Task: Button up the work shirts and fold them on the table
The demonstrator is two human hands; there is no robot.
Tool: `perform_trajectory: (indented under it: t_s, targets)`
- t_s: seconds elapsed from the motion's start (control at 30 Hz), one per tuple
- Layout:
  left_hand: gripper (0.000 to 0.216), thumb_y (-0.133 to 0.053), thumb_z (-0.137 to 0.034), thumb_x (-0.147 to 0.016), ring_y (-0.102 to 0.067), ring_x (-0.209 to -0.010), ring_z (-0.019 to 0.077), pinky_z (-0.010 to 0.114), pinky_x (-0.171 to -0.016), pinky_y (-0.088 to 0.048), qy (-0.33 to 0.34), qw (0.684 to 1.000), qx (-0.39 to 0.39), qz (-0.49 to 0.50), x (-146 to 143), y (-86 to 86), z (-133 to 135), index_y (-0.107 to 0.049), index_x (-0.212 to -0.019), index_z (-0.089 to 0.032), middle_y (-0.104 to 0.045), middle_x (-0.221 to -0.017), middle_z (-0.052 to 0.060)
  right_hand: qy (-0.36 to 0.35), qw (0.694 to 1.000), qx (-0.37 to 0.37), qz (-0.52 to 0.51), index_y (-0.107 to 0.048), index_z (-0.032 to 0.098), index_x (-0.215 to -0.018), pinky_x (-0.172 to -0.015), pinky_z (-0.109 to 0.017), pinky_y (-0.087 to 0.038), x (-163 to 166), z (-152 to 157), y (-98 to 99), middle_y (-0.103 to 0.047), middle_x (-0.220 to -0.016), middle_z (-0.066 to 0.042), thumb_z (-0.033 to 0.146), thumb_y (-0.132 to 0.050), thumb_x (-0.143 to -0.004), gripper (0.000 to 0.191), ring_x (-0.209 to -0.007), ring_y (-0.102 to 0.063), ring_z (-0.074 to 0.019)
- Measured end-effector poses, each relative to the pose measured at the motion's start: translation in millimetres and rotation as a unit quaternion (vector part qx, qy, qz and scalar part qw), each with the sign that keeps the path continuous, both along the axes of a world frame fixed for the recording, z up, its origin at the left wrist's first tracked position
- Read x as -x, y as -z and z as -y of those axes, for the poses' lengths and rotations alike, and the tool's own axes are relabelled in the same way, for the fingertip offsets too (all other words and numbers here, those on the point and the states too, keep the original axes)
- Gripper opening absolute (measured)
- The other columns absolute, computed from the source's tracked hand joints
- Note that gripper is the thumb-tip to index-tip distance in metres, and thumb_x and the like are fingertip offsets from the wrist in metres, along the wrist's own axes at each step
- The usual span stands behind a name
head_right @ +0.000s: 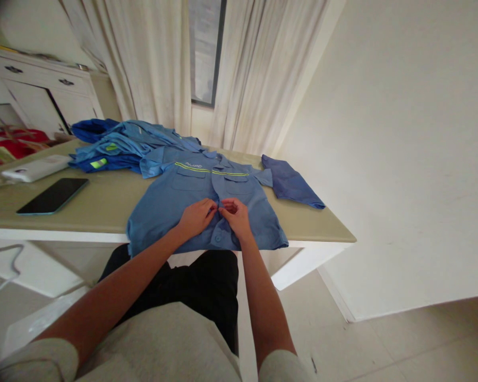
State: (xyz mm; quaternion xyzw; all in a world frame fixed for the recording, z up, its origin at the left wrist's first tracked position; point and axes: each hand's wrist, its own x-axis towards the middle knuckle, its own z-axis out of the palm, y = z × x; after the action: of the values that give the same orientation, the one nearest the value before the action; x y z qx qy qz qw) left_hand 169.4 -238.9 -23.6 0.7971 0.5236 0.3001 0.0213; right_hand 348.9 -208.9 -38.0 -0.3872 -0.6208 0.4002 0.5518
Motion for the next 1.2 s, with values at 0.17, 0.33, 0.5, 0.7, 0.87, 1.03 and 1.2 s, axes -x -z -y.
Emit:
perform_trajectory:
  t_s: [0.17,0.33,0.5,0.7,0.87,1.03,1.2]
  targets:
    - [0.016,-0.049,-0.027,-0.103,-0.066,-0.096,0.0202,0.031,-0.083,-0.049,0.004,1.000,0.007,0.005,1,0.6,-2,-0.064,-0.105,-0.023,-0.071,-0.107,0.004,-0.021,1.000,0.007,-0.008,-0.073,0.023,-0.101,-0.084,-0.032,-0.058,-2,-2,2.2,-0.077,-0.097,-0.003,0.029,-0.079,-0.074,0.028,-0.087,-0.071,-0.0181]
    - [0.016,-0.049,-0.027,-0.103,-0.066,-0.095,0.0204,0.031,-0.084,-0.050,0.015,1.000,0.003,0.008,1,0.9,-3,-0.065,-0.104,-0.023,-0.070,-0.105,0.005,-0.015,1.000,0.012,0.002,-0.073,0.022,-0.101,-0.081,-0.031,-0.057,-2,-3,4.0,-0.077,-0.098,-0.003,0.030,-0.078,-0.074,0.028,-0.087,-0.071,-0.0179]
    - [0.016,-0.049,-0.027,-0.103,-0.066,-0.095,0.0206,0.031,-0.083,-0.050,0.016,1.000,0.001,0.012,1,1.3,-3,-0.065,-0.104,-0.023,-0.070,-0.106,0.005,-0.008,1.000,-0.002,0.024,-0.073,0.021,-0.101,-0.081,-0.031,-0.056,0,-3,0.7,-0.076,-0.095,-0.004,0.032,-0.075,-0.075,0.028,-0.084,-0.070,-0.0178]
    - [0.015,-0.051,-0.027,-0.102,-0.067,-0.094,0.0215,0.032,-0.080,-0.050,0.010,0.999,0.007,0.038,2,4.5,-6,-0.065,-0.104,-0.023,-0.071,-0.105,0.005,0.104,0.982,-0.049,0.147,-0.071,0.020,-0.099,-0.073,-0.032,-0.053,3,9,-11.9,-0.072,-0.082,-0.004,0.039,-0.068,-0.082,0.026,-0.074,-0.066,-0.0188]
    - [0.013,-0.053,-0.024,-0.100,-0.067,-0.093,0.0216,0.032,-0.080,-0.050,0.015,0.999,0.018,0.044,4,5.0,-7,-0.066,-0.103,-0.023,-0.071,-0.105,0.005,0.153,0.923,-0.062,0.348,-0.070,0.021,-0.113,-0.077,-0.035,-0.051,5,41,-10.4,-0.070,-0.080,-0.002,0.032,-0.071,-0.078,0.037,-0.075,-0.065,-0.0212]
    - [0.013,-0.054,-0.025,-0.099,-0.067,-0.093,0.0213,0.033,-0.084,-0.051,0.024,0.997,0.016,0.068,5,7.1,-10,-0.066,-0.101,-0.023,-0.072,-0.102,0.005,0.107,0.972,-0.009,0.211,-0.072,0.020,-0.110,-0.075,-0.032,-0.054,-1,48,5.2,-0.074,-0.088,-0.005,0.025,-0.059,-0.079,0.033,-0.076,-0.068,-0.0199]
    - [0.012,-0.055,-0.025,-0.098,-0.067,-0.094,0.0212,0.034,-0.087,-0.052,0.039,0.995,0.022,0.094,6,9.6,-13,-0.067,-0.102,-0.023,-0.073,-0.102,0.004,0.069,0.994,0.048,0.074,-0.074,0.018,-0.109,-0.075,-0.032,-0.055,-10,38,8.6,-0.076,-0.088,-0.006,0.032,-0.067,-0.077,0.036,-0.078,-0.070,-0.0198]
